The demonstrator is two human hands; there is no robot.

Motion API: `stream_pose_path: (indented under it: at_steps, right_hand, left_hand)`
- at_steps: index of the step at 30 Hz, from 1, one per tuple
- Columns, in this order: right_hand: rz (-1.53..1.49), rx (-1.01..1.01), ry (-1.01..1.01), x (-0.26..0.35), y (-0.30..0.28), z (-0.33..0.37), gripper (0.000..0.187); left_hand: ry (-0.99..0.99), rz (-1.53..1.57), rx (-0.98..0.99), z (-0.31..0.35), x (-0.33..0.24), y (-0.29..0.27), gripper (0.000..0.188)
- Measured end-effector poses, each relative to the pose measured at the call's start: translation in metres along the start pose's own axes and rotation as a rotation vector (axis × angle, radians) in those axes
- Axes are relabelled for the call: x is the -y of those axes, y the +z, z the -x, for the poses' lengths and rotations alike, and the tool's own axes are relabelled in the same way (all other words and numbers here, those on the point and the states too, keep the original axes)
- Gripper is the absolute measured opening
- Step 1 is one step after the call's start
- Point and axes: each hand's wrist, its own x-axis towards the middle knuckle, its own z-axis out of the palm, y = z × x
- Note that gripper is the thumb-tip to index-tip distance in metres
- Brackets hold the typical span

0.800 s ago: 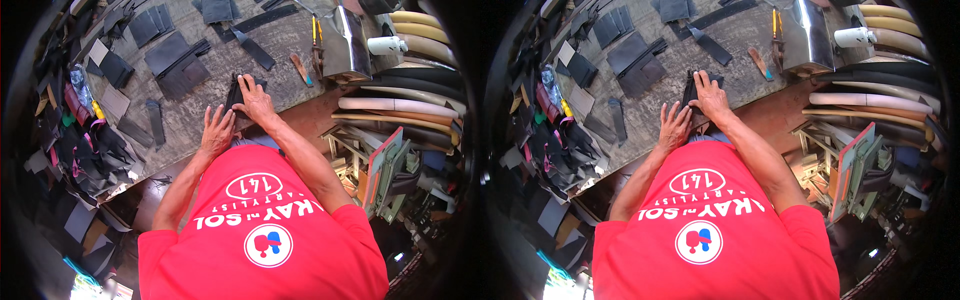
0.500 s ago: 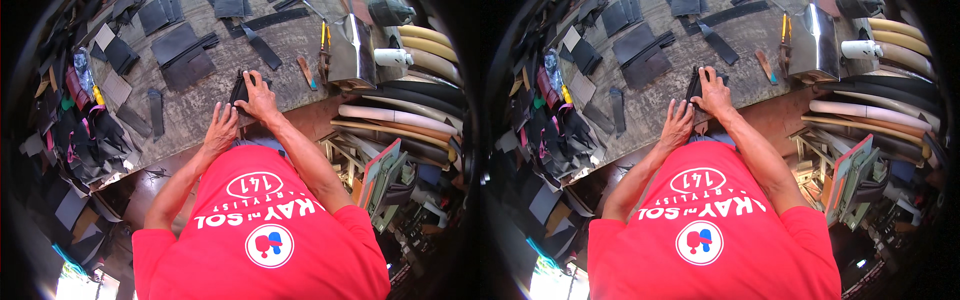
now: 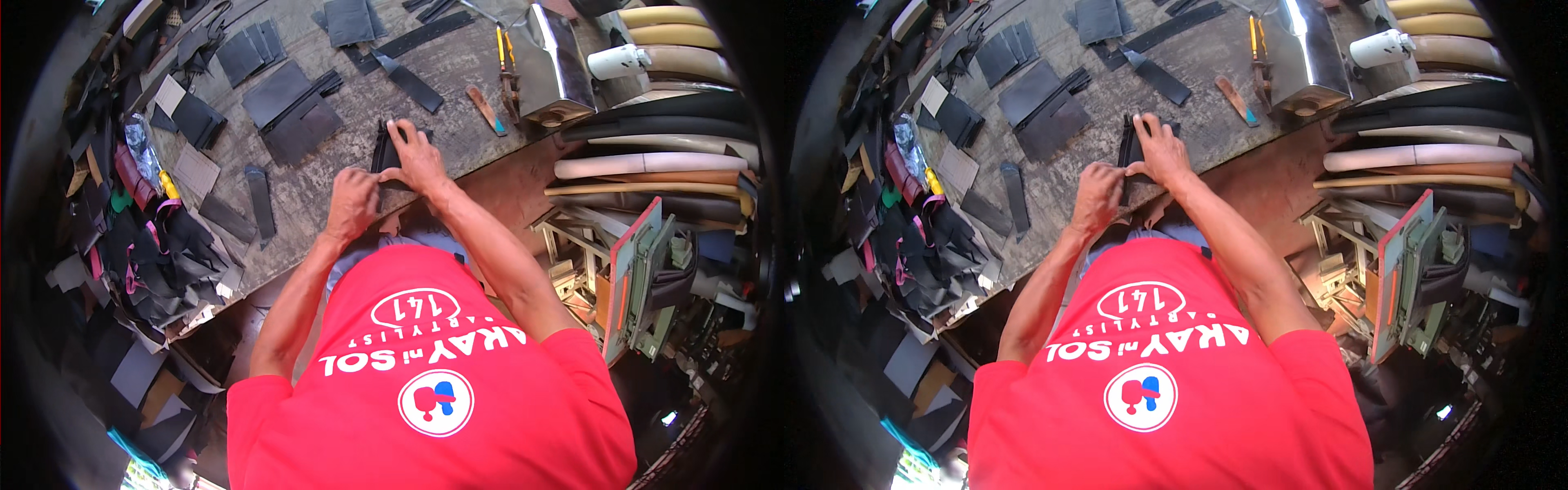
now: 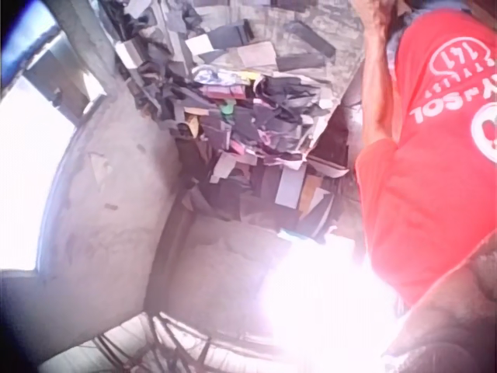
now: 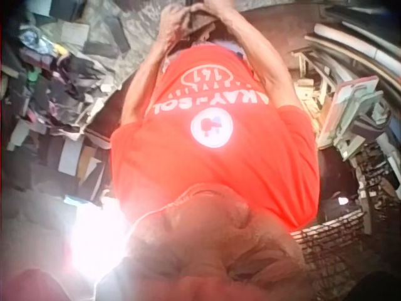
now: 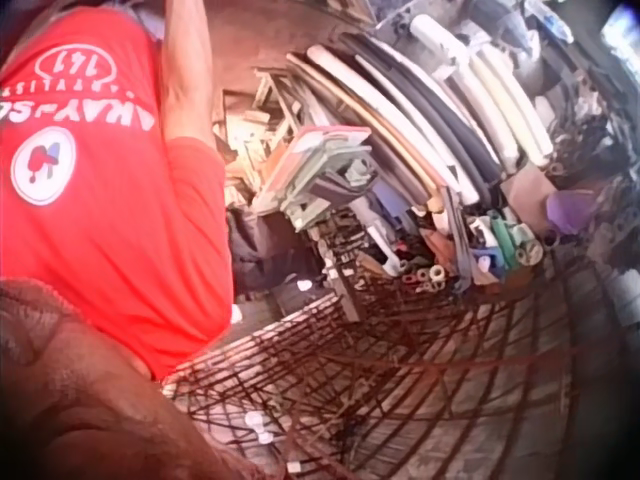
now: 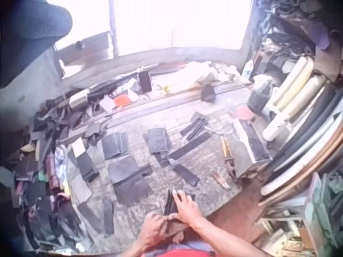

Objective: Assemble and align multiple leather pieces for a wallet.

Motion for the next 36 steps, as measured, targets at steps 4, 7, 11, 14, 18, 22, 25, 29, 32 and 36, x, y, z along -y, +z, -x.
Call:
stream_pose_path:
  at_steps: [4,7,11,14,18,22,25,29,32,36]
  right_hand:
    - [0.115,-0.146,-0.041,0.005,0.019,0.020,0.089]
    - [0.194,-0.226,-0.116,0.009,0.019,0.022,0.081]
    - [0.299,-0.128,-0.174,0.025,0.023,0.039,0.065]
    - [0.290,-0.142,-0.315,0.029,0.037,0.064,0.062]
    - [0.294,-0.131,-0.386,0.022,0.027,0.072,0.061]
    - [0.188,-0.132,-0.448,0.012,0.019,0.076,0.064]
    - [0.007,-0.277,-0.458,0.001,0.005,0.087,0.077]
    - [-0.250,-0.582,0.056,0.006,-0.029,0.069,0.094]
    - [-1.138,0.017,0.237,-0.007,-0.020,0.033,0.069]
    - [-1.046,0.169,0.282,-0.017,0.010,-0.004,0.036]
  left_hand:
    - [-0.210,-0.010,-0.146,-0.030,0.028,-0.002,0.025]
    - [-0.315,0.157,-0.173,-0.071,0.042,0.006,0.031]
    - [-0.311,-0.023,-0.060,-0.104,0.031,0.021,0.042]
    - [-0.304,-0.213,-0.051,-0.109,0.032,0.038,0.041]
    - [-0.405,-0.198,0.031,-0.121,0.027,0.040,0.039]
    - [-0.486,0.026,0.184,-0.122,0.023,0.020,0.033]
    - [-0.569,0.572,0.207,-0.102,0.007,-0.023,0.035]
    - [-0.664,0.955,-0.271,-0.052,-0.012,-0.053,0.031]
    - [-0.741,1.076,-0.486,-0.010,-0.001,-0.034,0.029]
    - [-0.920,0.762,-0.444,0.035,0.022,0.005,0.018]
